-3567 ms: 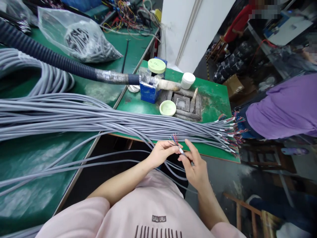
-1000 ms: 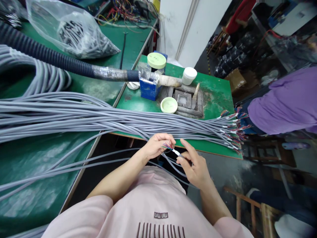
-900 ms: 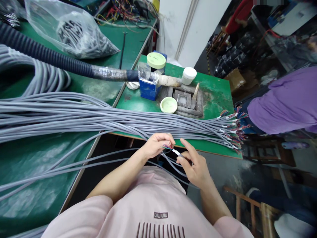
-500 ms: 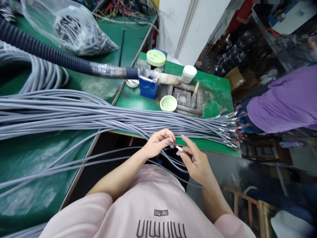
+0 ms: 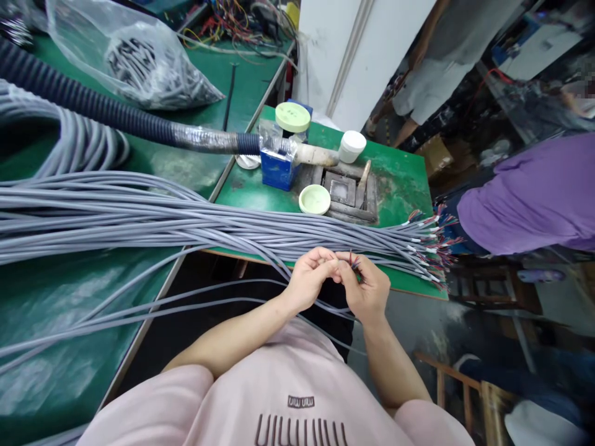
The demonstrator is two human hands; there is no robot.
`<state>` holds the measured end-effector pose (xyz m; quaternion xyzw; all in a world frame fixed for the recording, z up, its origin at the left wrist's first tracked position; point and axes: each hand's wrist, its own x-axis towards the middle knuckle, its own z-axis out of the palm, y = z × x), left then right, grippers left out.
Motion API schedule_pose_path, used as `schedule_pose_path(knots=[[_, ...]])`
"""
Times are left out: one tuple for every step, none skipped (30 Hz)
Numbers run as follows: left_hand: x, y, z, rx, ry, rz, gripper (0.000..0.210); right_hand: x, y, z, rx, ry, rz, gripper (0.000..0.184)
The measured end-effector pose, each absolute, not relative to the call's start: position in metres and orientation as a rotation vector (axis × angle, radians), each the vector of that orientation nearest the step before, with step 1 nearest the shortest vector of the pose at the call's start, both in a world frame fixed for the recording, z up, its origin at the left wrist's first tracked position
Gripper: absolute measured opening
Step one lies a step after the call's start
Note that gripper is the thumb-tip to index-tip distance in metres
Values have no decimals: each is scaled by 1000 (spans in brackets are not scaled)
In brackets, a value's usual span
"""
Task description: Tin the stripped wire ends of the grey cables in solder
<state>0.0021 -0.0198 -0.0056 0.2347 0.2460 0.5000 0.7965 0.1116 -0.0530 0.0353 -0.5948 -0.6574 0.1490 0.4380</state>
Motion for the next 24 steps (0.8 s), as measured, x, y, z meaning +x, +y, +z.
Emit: schedule_pose_path(knots=[[3,-19,-7,523,542,1101,27,113,-52,35,-1479,-1623,391,12],[3,-17,-8,549,554,1124,26,114,-51,36,-1481,-1614,418,11],[3,-15,-8,577,564,1141,25,116,-49,36,-1484,-1605,450,11],[3,-13,-9,604,573,1149,25,118,-48,36,-1481,-1596,487,12],[3,-11,-9,627,581,1151,25,120,-45,37,-1481,-1585,525,15],[2,-9,-9,644,588,1144,26,122,-42,37,-1485,-1571,562,16],[1,-7,-8,656,596,1133,27,124,-39,38,-1493,-1552,591,17],[-1,-4,-8,668,608,1125,28,126,-34,39,-1504,-1532,609,18],[-4,-2,-8,686,625,1125,30,129,-28,40,-1515,-1514,618,19],[-8,0,-8,722,649,1133,31,131,-22,42,-1523,-1502,617,20],[-13,2,-9,784,687,1156,31,133,-14,45,-1527,-1497,612,21],[-19,4,-9,879,742,1198,28,135,-5,48,-1530,-1503,605,21],[-25,6,-10,1011,808,1256,24,136,5,51,-1533,-1520,599,20],[-32,8,-12,1170,878,1323,19,137,15,55,-1536,-1552,589,19],[-39,11,-13,1350,944,1397,14,138,26,58,-1540,-1596,576,18],[-45,13,-14,1532,996,1457,10,137,38,61,-1545,-1649,555,18],[-51,16,-16,1697,1040,1505,7,136,50,63,-1549,-1711,524,19],[-55,18,-17,1835,1074,1533,7,135,62,64,-1553,-1780,486,20],[-59,21,-19,1942,1103,1543,8,133,74,65,-1559,-1851,447,22],[-61,23,-20,2023,1128,1540,8,130,85,65,-1573,-1919,414,24],[-62,24,-22,2089,1142,1526,8,127,96,64,-1598,-1982,389,25],[-62,26,-24,2142,1145,1511,8,124,105,63,-1632,-2041,371,27],[-62,26,-25,2184,1140,1499,8,120,113,62,-1675,-2096,357,27],[-61,27,-27,2214,1134,1491,8,117,120,60,-1723,-2148,338,28]])
